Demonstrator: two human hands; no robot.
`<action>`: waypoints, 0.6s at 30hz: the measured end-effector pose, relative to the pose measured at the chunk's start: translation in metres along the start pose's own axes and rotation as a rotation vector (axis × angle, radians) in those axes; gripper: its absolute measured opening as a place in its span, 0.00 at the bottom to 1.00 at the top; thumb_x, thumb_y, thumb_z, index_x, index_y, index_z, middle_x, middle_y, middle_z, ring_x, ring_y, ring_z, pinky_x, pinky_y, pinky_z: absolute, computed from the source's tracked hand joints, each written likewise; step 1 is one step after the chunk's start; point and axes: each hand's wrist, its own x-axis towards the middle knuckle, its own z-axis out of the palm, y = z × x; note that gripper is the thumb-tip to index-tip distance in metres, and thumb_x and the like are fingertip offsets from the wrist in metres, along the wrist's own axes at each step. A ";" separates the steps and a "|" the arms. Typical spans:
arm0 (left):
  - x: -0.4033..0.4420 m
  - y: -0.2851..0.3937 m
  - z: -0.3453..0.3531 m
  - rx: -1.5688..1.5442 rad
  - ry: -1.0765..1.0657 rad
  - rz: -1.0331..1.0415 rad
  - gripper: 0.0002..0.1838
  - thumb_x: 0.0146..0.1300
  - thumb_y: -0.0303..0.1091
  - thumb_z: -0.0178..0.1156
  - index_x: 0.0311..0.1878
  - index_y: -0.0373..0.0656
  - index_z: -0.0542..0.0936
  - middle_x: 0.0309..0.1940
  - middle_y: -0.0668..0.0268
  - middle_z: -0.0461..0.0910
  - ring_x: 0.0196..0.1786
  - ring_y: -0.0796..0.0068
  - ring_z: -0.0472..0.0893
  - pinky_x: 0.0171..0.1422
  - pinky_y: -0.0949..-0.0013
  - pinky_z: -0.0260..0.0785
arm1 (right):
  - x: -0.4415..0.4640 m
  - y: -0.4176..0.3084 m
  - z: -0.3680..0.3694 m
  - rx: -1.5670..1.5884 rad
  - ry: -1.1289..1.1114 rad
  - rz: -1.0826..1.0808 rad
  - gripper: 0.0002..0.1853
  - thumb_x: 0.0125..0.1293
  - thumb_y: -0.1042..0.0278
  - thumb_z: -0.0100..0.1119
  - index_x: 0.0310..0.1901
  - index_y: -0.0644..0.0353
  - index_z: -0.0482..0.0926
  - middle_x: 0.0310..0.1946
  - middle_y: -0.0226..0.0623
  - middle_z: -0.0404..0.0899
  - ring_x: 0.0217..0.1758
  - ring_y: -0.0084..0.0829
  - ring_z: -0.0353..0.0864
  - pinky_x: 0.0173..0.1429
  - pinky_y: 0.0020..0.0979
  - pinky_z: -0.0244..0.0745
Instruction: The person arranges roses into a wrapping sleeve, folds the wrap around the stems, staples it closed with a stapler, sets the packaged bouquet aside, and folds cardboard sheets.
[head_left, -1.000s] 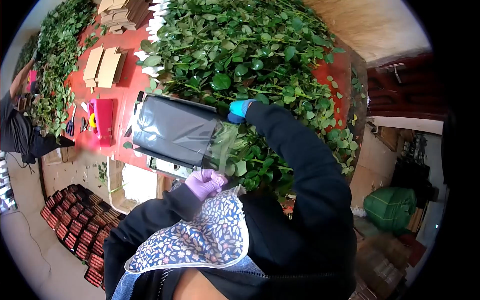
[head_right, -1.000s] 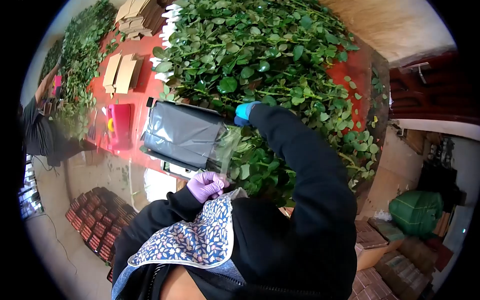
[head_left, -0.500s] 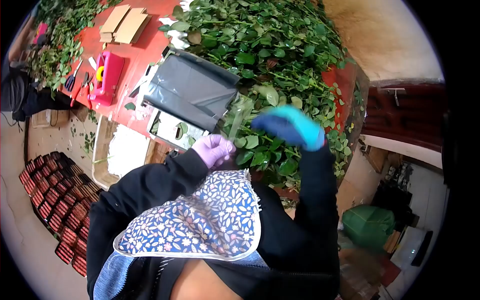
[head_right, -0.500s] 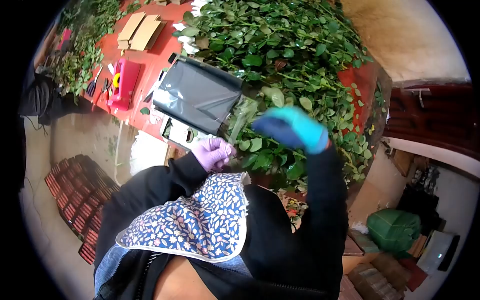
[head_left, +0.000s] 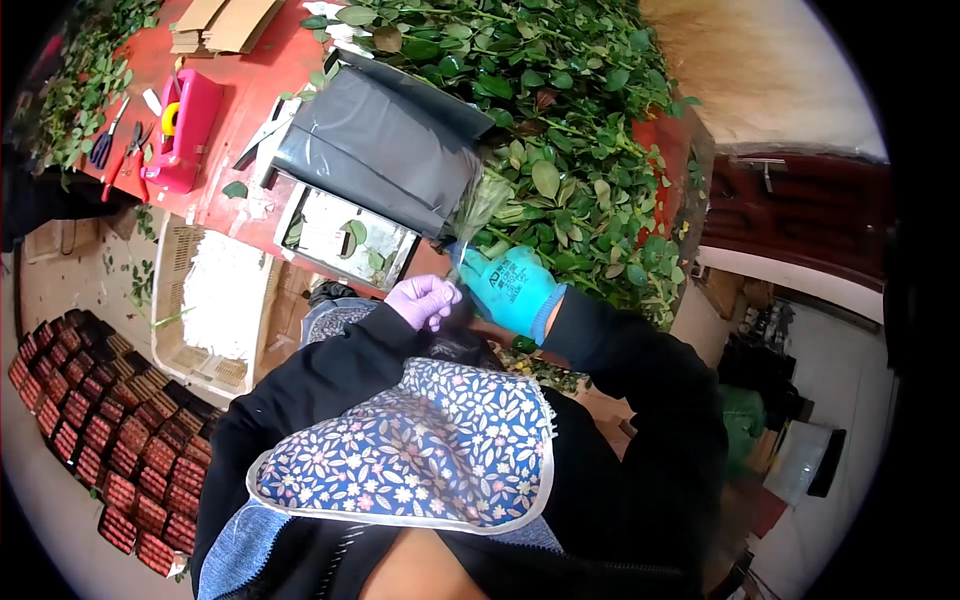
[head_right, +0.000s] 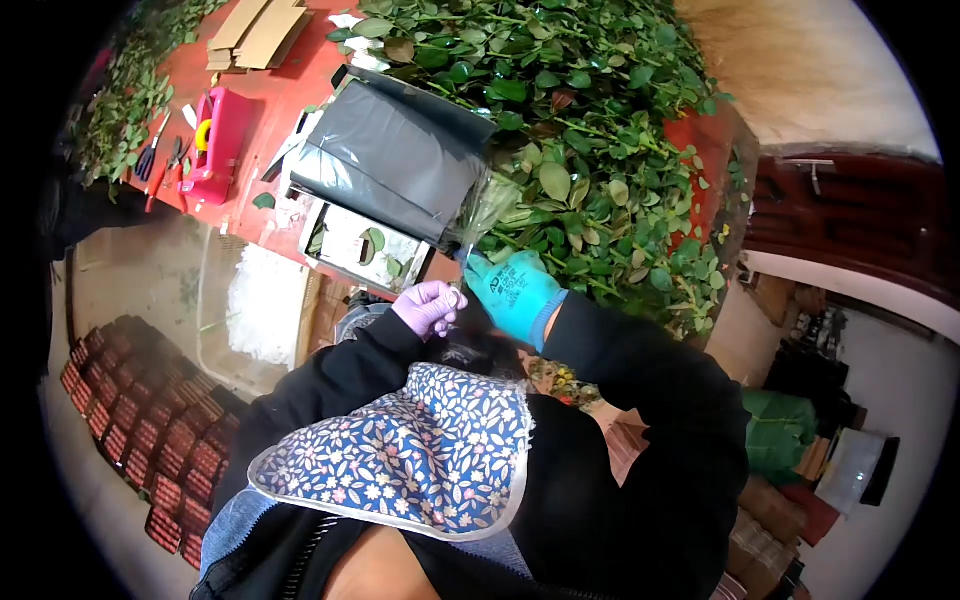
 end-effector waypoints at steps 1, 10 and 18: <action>0.006 -0.005 -0.003 -0.012 -0.011 0.008 0.11 0.72 0.39 0.60 0.42 0.39 0.82 0.25 0.72 0.77 0.20 0.85 0.69 0.27 0.78 0.66 | -0.003 0.000 0.002 -0.041 0.032 0.002 0.28 0.62 0.50 0.58 0.58 0.59 0.75 0.50 0.37 0.79 0.41 0.35 0.82 0.39 0.40 0.73; 0.023 0.005 -0.048 0.159 0.180 -0.031 0.13 0.68 0.35 0.66 0.44 0.40 0.72 0.24 0.66 0.78 0.18 0.82 0.71 0.22 0.76 0.66 | 0.010 0.001 -0.016 -0.109 -0.065 -0.060 0.27 0.63 0.58 0.58 0.61 0.64 0.72 0.50 0.37 0.78 0.38 0.33 0.82 0.38 0.40 0.72; 0.061 0.015 -0.051 0.404 0.436 0.255 0.19 0.62 0.27 0.69 0.38 0.40 0.64 0.20 0.65 0.77 0.21 0.75 0.78 0.24 0.72 0.69 | 0.016 0.009 -0.006 -0.141 -0.145 -0.066 0.22 0.61 0.64 0.55 0.57 0.63 0.75 0.46 0.40 0.81 0.30 0.36 0.82 0.35 0.43 0.70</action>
